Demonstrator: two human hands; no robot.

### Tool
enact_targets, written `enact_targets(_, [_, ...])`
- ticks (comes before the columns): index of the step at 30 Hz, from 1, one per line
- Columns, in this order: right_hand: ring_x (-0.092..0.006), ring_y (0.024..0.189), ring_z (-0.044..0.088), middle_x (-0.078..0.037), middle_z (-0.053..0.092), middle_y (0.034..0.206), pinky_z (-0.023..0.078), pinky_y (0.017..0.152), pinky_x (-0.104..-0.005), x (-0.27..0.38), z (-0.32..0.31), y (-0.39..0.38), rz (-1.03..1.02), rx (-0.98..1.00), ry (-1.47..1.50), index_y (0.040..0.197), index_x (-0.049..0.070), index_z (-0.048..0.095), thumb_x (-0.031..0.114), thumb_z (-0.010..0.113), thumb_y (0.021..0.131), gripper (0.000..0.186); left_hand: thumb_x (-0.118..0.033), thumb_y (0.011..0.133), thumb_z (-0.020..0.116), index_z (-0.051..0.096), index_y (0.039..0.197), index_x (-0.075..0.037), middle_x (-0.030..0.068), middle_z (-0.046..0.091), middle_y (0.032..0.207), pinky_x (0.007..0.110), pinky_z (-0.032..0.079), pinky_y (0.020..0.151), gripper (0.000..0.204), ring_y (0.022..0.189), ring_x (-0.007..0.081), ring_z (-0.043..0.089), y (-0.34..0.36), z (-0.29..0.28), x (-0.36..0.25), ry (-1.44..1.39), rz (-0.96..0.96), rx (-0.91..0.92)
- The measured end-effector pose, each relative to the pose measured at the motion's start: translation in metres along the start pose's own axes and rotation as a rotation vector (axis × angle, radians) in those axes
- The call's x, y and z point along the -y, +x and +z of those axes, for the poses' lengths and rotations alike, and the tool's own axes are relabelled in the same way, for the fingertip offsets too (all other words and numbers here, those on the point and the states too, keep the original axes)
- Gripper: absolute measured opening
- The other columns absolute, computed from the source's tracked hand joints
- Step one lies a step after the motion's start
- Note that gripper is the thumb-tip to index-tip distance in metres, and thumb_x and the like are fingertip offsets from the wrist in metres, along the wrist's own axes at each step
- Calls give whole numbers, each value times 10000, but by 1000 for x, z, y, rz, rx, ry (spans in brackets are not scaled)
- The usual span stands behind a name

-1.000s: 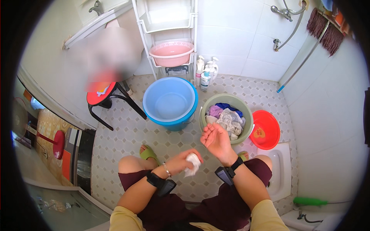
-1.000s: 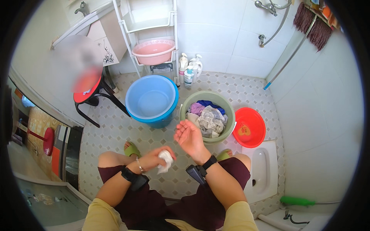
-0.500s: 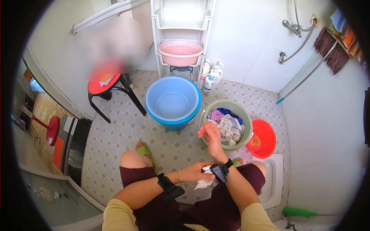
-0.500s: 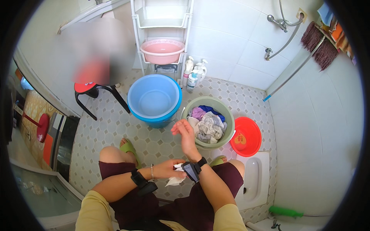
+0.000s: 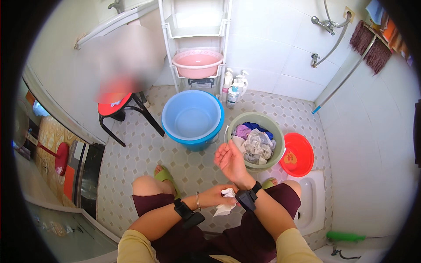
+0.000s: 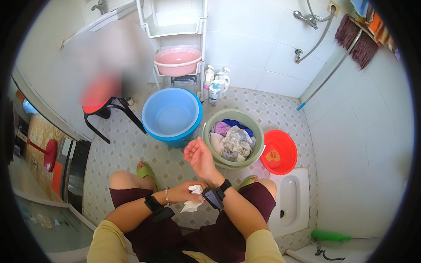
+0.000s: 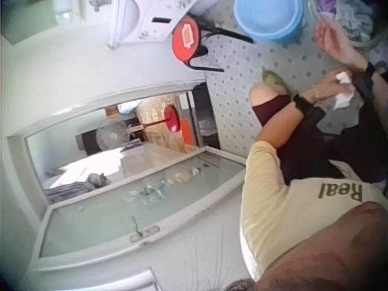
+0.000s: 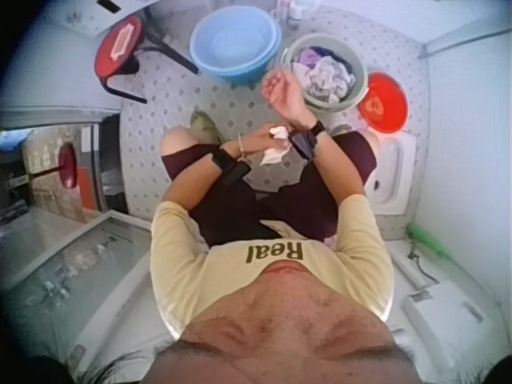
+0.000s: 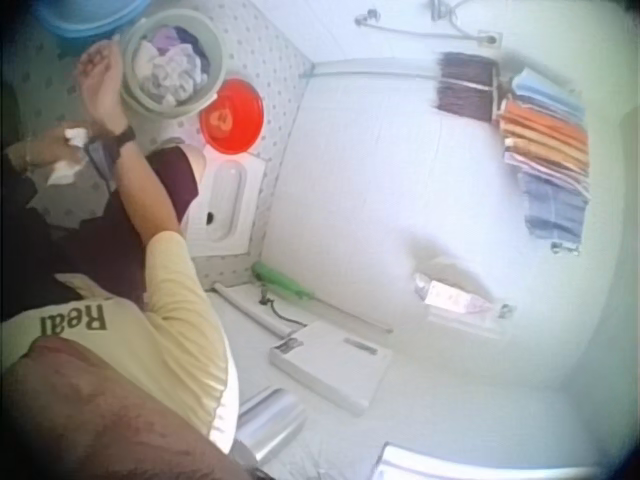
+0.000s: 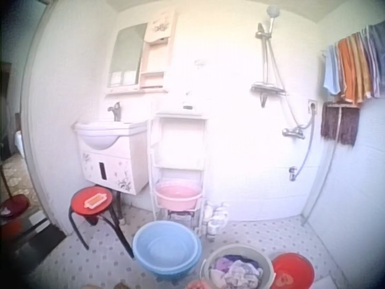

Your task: Washing clothes by hand using soap and a washboard in a basin.

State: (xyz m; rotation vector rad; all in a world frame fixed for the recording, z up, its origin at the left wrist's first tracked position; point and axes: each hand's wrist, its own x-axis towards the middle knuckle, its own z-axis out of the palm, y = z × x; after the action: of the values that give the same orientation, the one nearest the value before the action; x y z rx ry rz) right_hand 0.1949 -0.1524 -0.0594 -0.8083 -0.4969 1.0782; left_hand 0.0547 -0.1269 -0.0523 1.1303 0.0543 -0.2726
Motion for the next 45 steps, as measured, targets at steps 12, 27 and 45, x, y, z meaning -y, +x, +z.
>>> enact_targets(12, [-176, 773, 530, -33, 585, 809, 406, 752, -327, 17, -8, -14, 215, -73, 586, 838, 99, 553, 336, 472, 872, 252, -376, 934, 345, 486, 1063, -37, 24, 511, 771, 241, 411, 610, 389, 666, 89, 476, -7, -39, -29, -330, 244, -620])
enact_targets(27, [-136, 783, 525, -38, 580, 860, 416, 754, -292, 11, -3, -27, 418, -46, 267, 860, 103, 534, 234, 462, 871, 150, -389, 930, 356, 461, 1088, -63, 29, 503, 859, 252, 393, 647, 377, 733, 126, 442, -20, -8, -127, -709, 399, -442])
enact_targets(45, [-123, 841, 547, -53, 546, 964, 455, 703, -236, -1, 2, -33, 134, -100, -173, 1030, 28, 485, 103, 600, 816, 253, -160, 873, 533, 563, 1023, -35, 50, 578, 980, 256, 434, 792, 198, 890, 115, 536, -2, -39, -32, 114, 357, -724])
